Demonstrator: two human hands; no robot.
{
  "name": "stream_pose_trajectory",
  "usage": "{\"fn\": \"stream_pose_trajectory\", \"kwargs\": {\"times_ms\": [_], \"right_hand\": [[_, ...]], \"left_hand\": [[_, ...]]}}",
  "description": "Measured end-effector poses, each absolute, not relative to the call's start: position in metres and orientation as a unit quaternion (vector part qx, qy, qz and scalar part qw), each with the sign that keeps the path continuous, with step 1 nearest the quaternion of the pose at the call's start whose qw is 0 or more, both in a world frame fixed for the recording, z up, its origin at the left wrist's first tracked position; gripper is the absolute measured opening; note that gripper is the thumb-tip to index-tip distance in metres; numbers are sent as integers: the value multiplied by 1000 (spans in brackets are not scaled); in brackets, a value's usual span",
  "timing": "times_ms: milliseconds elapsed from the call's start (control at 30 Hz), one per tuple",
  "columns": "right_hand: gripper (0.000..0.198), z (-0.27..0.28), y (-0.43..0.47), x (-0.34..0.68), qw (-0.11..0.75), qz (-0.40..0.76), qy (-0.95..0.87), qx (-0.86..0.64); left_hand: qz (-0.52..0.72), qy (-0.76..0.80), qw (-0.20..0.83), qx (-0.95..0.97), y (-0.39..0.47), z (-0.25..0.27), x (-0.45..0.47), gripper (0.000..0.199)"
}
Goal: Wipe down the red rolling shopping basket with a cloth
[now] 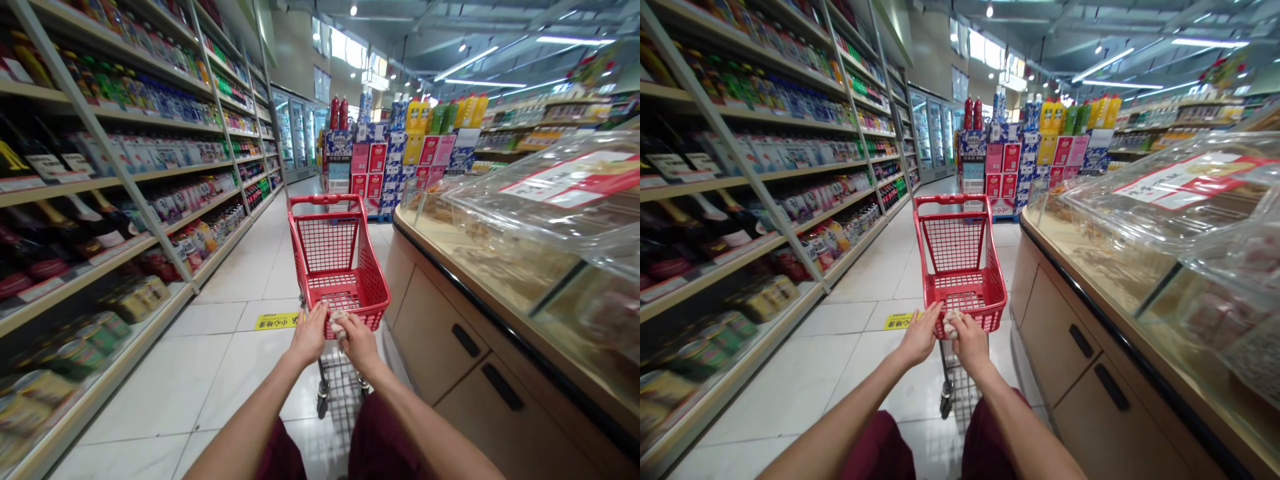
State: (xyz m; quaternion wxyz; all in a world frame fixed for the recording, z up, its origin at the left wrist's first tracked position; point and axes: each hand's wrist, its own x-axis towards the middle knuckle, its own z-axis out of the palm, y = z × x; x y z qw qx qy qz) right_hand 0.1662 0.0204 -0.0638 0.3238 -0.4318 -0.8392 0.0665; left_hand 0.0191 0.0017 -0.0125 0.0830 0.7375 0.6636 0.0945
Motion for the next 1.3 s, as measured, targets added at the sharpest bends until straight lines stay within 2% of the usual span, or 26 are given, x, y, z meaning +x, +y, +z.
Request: {"fn": "stream_pose_trajectory", "kwargs": {"times_ms": [100, 233, 300, 500, 600, 700, 800, 900, 1067, 1167, 1300], "right_hand": [[32, -65, 18, 167, 255, 85, -859, -435], [40, -52, 17, 152, 357, 53, -836, -413], [38, -44, 21, 143, 388, 16, -818, -424], [32, -34, 48, 182, 367, 11, -842, -394], [32, -26, 62, 225, 386, 3, -805, -451], [35, -27, 59, 222, 400, 6, -785, -473], [37, -39, 44, 176, 398, 28, -807, -435], [42, -45, 40, 145, 458, 111, -787, -399], [39, -29, 66, 177, 546, 185, -674, -463], [30, -21, 72, 201, 485, 168, -705, -489], [31, -27, 59, 209, 333, 1, -787, -519]], "left_hand": [[100, 661, 94, 737, 1, -12, 19, 67], [114, 657, 100, 738, -2, -13, 20, 64], [113, 660, 97, 737, -4, -13, 20, 63], [115, 650, 87, 746, -9, -11, 19, 65], [120, 653, 74, 745, -11, -12, 20, 66], [131, 654, 62, 743, -10, -14, 23, 62], [129, 656, 63, 741, -9, -15, 25, 61], [119, 656, 60, 743, -10, -16, 20, 63], [140, 650, 48, 746, -15, -22, 13, 62], [150, 645, 53, 748, -17, -23, 15, 62], [143, 635, 49, 757, -16, -24, 19, 65]]}}
